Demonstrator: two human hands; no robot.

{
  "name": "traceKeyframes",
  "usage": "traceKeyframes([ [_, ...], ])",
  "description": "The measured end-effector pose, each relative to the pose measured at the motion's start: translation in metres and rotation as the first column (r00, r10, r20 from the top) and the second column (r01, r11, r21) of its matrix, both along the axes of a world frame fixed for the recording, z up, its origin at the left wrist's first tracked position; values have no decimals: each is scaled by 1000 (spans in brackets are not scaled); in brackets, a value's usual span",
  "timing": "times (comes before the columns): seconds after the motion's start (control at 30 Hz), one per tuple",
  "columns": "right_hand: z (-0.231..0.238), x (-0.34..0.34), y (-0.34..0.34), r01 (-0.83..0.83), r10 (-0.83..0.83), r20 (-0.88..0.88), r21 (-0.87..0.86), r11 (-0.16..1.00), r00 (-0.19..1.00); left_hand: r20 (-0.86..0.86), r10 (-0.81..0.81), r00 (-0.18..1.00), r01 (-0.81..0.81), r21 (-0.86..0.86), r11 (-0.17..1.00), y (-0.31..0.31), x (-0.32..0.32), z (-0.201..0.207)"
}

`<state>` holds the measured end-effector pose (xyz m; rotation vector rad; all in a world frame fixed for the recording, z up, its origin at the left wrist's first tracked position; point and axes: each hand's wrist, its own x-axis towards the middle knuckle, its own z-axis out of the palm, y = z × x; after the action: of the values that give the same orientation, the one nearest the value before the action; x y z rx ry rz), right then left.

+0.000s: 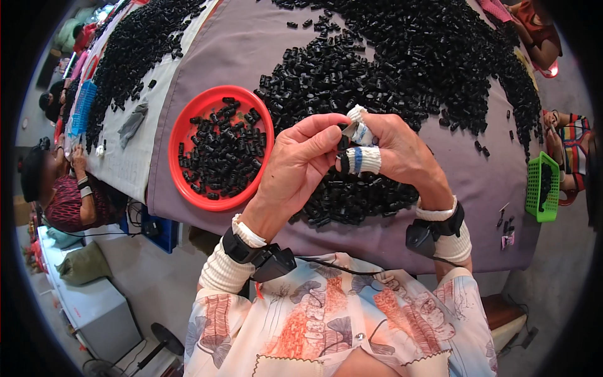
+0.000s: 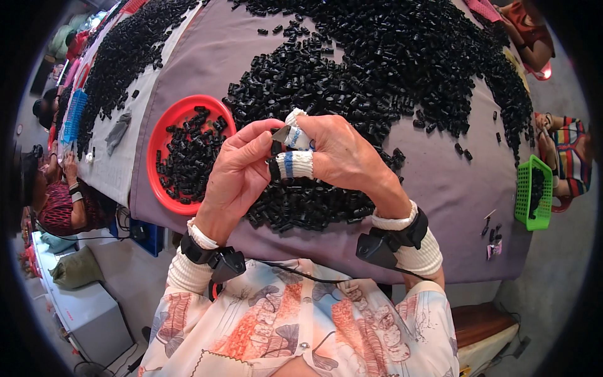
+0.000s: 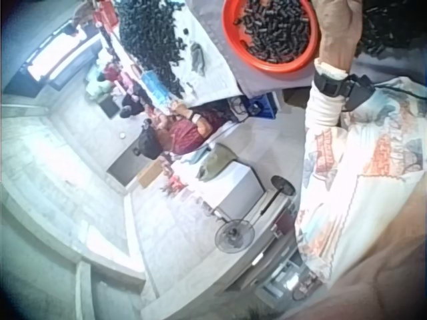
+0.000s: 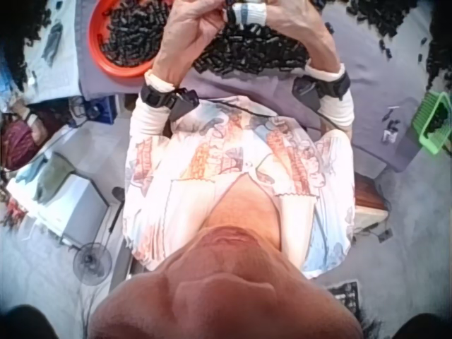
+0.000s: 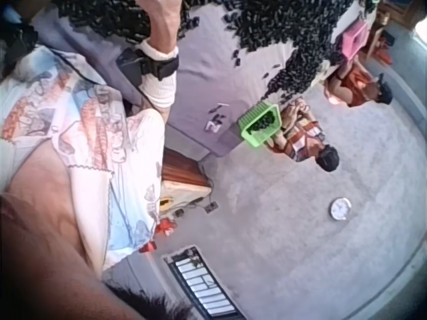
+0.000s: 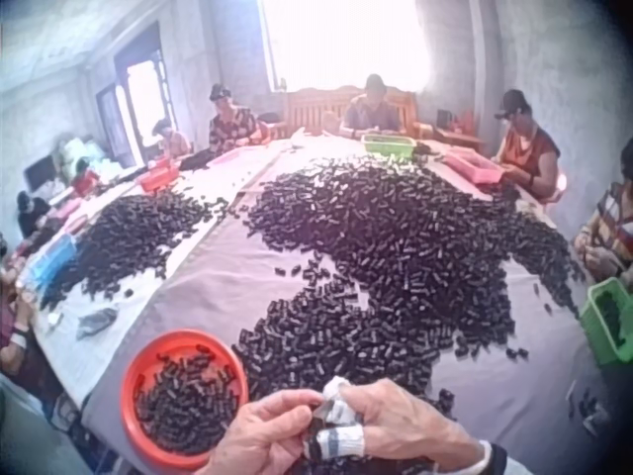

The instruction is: Sort small black shoe or apparel components on a table.

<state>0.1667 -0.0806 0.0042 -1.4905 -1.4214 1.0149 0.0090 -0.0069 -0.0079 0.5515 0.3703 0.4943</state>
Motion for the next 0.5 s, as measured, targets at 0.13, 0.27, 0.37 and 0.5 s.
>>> traceKeyframes([
  [0.13, -2, -1, 2, 6, -8, 44, 44, 999, 999, -32, 35, 999, -34, 21, 999, 0, 1, 0],
  [0.27, -1, -3, 3, 0, 1, -28, 43, 999, 1000, 21, 22, 1000, -22, -1, 1000, 1, -1, 1],
  [0.37, 1, -3, 4, 11, -8, -81, 35, 999, 997, 51, 11, 999, -9, -39, 999, 1, -1, 3],
  [0.5, 4, -2, 4, 14, -12, -37, 45, 999, 999, 41, 9, 999, -8, -14, 1000, 1, -1, 4],
])
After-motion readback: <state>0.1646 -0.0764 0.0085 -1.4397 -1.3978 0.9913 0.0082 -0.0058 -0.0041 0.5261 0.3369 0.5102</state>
